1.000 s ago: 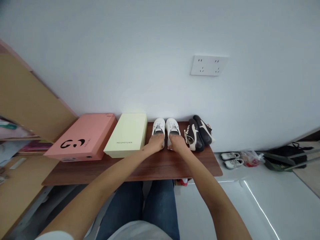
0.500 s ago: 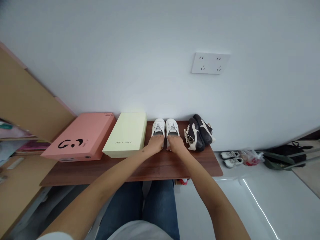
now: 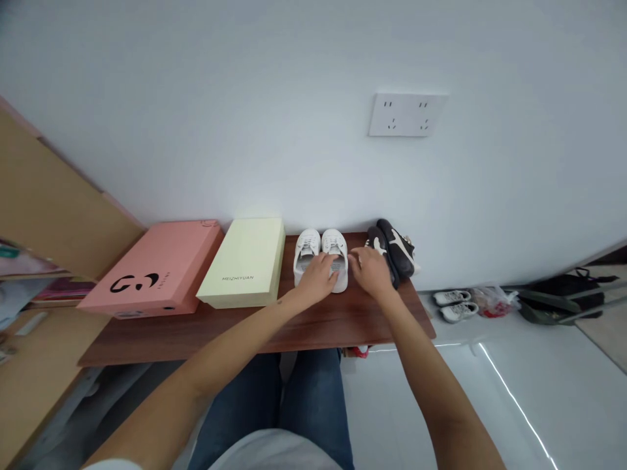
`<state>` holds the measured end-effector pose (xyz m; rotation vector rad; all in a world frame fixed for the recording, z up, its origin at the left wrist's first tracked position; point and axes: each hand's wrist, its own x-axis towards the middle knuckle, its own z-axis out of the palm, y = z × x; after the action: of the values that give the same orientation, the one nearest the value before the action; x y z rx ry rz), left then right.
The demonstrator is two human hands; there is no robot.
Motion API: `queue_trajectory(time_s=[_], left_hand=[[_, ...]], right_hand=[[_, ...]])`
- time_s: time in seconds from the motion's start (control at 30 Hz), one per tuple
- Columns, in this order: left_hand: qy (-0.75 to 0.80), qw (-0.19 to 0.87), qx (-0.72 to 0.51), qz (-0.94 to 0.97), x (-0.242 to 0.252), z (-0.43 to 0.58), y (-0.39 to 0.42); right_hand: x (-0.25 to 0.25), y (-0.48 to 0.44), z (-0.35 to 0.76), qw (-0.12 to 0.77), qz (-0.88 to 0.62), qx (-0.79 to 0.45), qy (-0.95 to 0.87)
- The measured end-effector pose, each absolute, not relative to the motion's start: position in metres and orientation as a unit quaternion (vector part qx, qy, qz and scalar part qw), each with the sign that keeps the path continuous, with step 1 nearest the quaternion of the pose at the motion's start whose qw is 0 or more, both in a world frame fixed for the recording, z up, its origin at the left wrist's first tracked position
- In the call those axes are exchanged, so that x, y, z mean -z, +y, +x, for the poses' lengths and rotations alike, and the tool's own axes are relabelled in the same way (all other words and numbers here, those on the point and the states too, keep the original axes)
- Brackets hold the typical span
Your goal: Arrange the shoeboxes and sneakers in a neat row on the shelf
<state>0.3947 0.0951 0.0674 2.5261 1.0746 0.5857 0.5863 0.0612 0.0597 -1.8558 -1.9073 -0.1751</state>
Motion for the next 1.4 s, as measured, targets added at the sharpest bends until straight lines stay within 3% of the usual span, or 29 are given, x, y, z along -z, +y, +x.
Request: queue_trajectory(time_s=[0.1,0.27,0.37,0.47,0.6,0.83,1.03,1.2,1.4], left_hand=[[0.318,0.28,-0.227,0.877,-0.056,0.428,0.078],[0.372,0.399,-0.172,0.821,-0.029,0.487,0.057],[0.429,0.408,-0.148,0.792,-0.019,0.51,0.057],[0.447,0.385,-0.107,0.8,-0.017,0.518,0.062],[0.424,0.336,-0.074,0.838,-0.026,0.515,0.072],[0.345,0.235,-0.069,0.906,-0.056,0.512,0.086],[0.334,0.164,-0.021,0.928,-0.07,0.52,0.092],[0.331,0.129,0.003,0.935,-0.077,0.522,0.094],[0.342,0.125,0.034,0.931,-0.083,0.523,0.101]], right_hand=[[-0.057,0.06,0.645,0.281,-0.766,0.06,-0.575],[-0.041,0.053,0.716,0.223,-0.882,-0.057,-0.411],[-0.029,0.046,0.729,0.238,-0.85,-0.144,-0.447],[-0.024,0.04,0.732,0.307,-0.792,-0.216,-0.482],[-0.032,0.038,0.736,0.337,-0.758,-0.227,-0.51],[-0.054,0.046,0.733,0.149,-0.789,-0.057,-0.594],[-0.065,0.046,0.703,-0.024,-0.789,0.015,-0.614],[-0.068,0.045,0.688,-0.075,-0.77,0.032,-0.632],[-0.069,0.048,0.684,-0.073,-0.769,0.023,-0.635]])
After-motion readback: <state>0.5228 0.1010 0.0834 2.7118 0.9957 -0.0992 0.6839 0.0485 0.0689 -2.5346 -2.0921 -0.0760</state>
